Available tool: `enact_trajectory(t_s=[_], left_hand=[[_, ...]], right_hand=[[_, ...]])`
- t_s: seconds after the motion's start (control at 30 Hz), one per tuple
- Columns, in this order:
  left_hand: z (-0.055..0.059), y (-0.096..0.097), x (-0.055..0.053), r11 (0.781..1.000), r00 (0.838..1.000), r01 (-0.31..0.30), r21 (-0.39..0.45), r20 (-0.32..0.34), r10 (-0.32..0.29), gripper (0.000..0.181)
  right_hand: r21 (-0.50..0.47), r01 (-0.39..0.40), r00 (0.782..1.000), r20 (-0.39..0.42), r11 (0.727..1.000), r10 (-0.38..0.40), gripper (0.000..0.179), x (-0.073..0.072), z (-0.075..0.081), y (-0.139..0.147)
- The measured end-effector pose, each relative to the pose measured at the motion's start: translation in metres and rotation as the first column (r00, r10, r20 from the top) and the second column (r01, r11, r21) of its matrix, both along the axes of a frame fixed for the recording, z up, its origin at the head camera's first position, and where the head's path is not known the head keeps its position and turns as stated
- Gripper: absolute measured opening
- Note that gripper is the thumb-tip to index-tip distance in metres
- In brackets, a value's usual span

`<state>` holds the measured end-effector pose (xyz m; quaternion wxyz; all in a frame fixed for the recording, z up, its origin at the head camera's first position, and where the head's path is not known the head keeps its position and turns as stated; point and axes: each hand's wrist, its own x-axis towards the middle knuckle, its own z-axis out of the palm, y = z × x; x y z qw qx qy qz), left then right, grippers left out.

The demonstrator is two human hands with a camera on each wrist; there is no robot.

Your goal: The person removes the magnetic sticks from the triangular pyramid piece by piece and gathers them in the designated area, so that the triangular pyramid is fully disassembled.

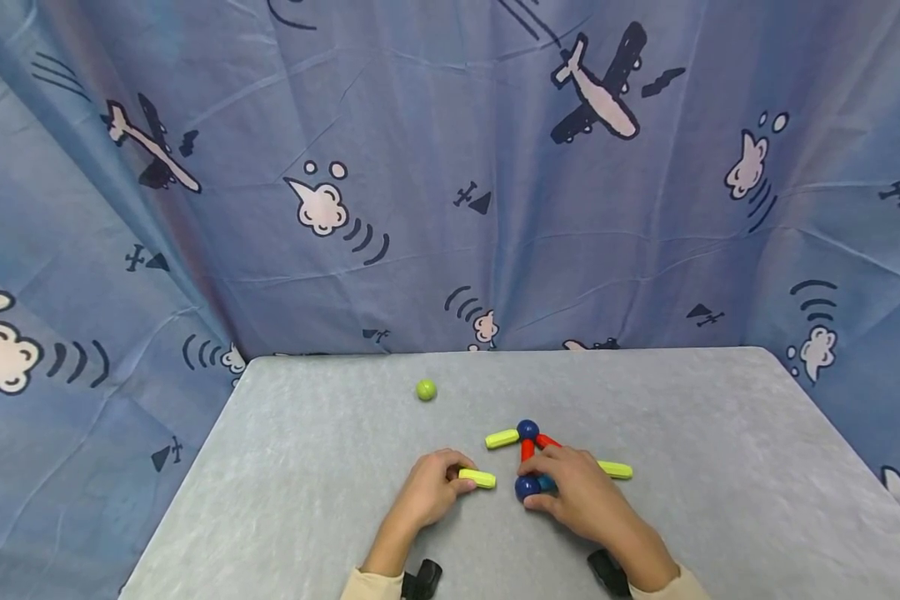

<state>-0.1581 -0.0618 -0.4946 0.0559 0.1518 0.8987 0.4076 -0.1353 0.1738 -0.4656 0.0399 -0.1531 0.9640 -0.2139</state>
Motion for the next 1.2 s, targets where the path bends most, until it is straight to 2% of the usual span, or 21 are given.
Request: enact_trajectory(t_s=[0.37, 0.67, 0.93, 1.2], left_hand=[[0.004, 0.001, 0.0, 1.0, 0.999, 0.018, 0.015, 0.034, -0.019, 0.012], [0.009, -0.02, -0.003, 0.998, 0.998, -0.06, -0.027, 0.013, 0.06, 0.014], [0.011, -0.043, -0.015, 0.993, 0.996, -0.09, -0.08, -0.011, 0.089, 0.015], [0.017, -0.062, -0.033, 0.979, 0.989, -0.141, -0.146, 0.028, 0.147, 0.019]], right_hand=[[0.016, 0.024, 1.0, 0.012, 1.0, -0.025, 0.033, 0.003, 0.002, 0.0], [0.021, 0.041, 0.998, 0.036, 0.999, -0.042, 0.034, 0.003, 0.002, -0.005], [0.016, 0.047, 0.997, 0.053, 0.999, -0.048, 0.033, 0.003, 0.002, -0.004], [0.013, 0.042, 0.998, 0.051, 0.999, -0.043, 0.033, 0.002, 0.002, -0.004]])
